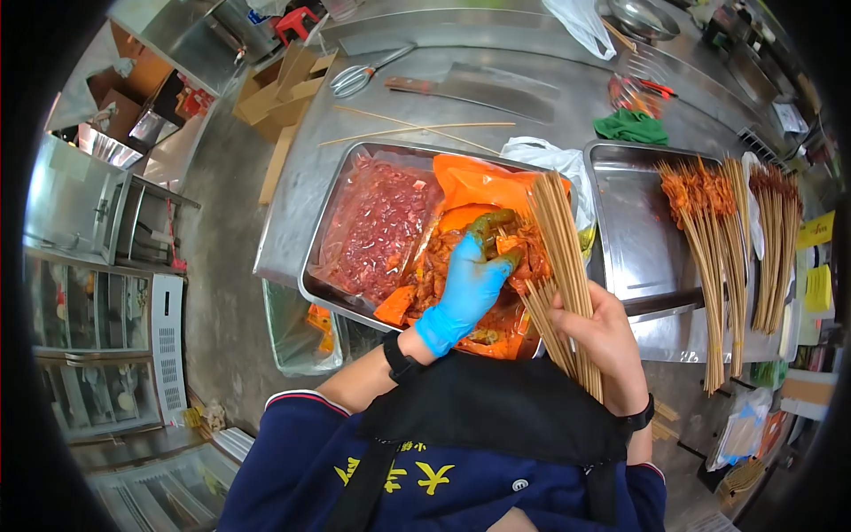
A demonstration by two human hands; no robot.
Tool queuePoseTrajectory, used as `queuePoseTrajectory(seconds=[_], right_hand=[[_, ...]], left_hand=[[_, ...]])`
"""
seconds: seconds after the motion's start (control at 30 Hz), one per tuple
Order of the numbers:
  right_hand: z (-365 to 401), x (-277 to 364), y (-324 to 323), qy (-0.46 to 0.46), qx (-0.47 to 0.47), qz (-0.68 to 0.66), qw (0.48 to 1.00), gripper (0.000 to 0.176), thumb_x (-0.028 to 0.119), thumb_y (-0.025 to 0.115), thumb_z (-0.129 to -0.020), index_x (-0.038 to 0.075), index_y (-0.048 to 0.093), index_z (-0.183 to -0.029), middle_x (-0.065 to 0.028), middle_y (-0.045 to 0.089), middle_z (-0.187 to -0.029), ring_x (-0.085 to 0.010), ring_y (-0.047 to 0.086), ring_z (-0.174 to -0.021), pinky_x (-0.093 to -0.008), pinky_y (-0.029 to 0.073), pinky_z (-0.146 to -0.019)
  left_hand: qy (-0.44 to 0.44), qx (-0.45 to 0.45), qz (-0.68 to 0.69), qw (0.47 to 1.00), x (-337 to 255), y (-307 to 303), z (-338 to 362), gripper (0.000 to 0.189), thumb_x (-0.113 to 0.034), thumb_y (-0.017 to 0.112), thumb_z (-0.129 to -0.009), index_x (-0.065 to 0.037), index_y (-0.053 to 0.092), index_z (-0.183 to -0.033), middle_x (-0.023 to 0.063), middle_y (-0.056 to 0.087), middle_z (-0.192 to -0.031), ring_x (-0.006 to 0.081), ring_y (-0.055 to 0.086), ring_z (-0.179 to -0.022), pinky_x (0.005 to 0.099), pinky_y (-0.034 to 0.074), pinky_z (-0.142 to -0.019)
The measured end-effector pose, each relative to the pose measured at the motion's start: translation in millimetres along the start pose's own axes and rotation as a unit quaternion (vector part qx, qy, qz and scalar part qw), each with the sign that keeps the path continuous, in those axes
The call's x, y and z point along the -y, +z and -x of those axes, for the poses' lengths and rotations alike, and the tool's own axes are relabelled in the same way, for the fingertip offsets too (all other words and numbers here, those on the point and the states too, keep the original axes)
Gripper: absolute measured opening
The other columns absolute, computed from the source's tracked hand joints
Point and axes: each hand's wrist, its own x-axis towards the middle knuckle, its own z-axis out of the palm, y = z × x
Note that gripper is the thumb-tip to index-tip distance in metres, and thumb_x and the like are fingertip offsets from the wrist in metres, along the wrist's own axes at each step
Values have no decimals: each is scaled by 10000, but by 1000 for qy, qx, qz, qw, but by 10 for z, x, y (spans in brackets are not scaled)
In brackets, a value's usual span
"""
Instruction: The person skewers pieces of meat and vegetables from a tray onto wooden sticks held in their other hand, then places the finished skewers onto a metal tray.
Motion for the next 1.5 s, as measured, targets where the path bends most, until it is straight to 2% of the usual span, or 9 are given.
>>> queuePoseTrajectory(seconds=[0.07,0.13,0.23,0.4,0.47,0.93,1.2,1.4,1.5], right_hand=[[26,161,40,156,92,-179,967,183,46,565,-776,5,511,-945,-57,587,-731,-125,581,-597,-214,466,-523],[3,115,22,160,106,-167,967,202,34,561,-782,-10,509,-972,-88,603,-800,-160,612,-680,-236,499,-587],[-19,52,45,125,143,-280,941,244,17,539,-798,-47,508,-1031,-169,576,-1015,-219,591,-932,-293,505,-782],[-73,-36,-9,109,89,-260,955,205,50,551,-804,-48,560,-984,-145,581,-1010,-196,590,-921,-283,496,-783],[-93,-54,32,115,103,-224,962,220,55,563,-793,-39,567,-992,-119,596,-975,-168,594,-887,-264,491,-763],[-113,-95,133,153,71,-181,969,184,23,553,-769,-22,534,-946,-68,584,-784,-127,603,-689,-234,500,-615],[-142,-84,31,168,51,-195,965,114,4,555,-745,5,509,-849,-63,558,-678,-106,555,-556,-224,457,-498],[-140,-79,-8,180,24,-218,959,128,-11,573,-712,22,510,-818,-62,551,-608,-112,530,-491,-222,427,-473],[-136,-56,-5,182,25,-228,956,132,-16,575,-710,24,512,-818,-59,548,-604,-113,531,-489,-220,426,-474]], left_hand=[[-22,-6,26,999,-102,91,-3,361,41,509,-790,-6,453,-1144,63,578,-911,143,579,-768,261,483,-665],[-41,-11,51,998,-120,124,-40,358,41,517,-785,0,466,-1137,63,582,-927,156,580,-803,270,475,-704],[82,14,-218,972,41,-6,-114,287,6,547,-788,2,529,-1074,54,584,-954,137,567,-823,264,456,-716],[64,-73,-66,993,-172,-102,-92,246,-79,555,-819,7,546,-1049,21,577,-815,79,525,-706,227,436,-629],[-80,8,-23,996,-277,-180,-5,246,-129,538,-840,19,549,-1036,20,565,-806,67,505,-663,213,420,-590],[-133,-9,52,990,-215,-255,82,171,-126,485,-849,-2,569,-931,19,566,-730,81,519,-578,219,427,-505],[9,-128,-98,987,-244,-741,-4,181,-67,519,-819,15,575,-971,27,606,-817,111,561,-664,220,451,-613],[-83,-70,-350,931,-209,-936,182,147,3,546,-774,25,589,-913,10,576,-771,58,497,-695,206,421,-621],[-58,-34,-490,869,-257,-788,228,172,-35,593,-735,-18,593,-907,85,609,-784,151,575,-706,256,453,-644]])
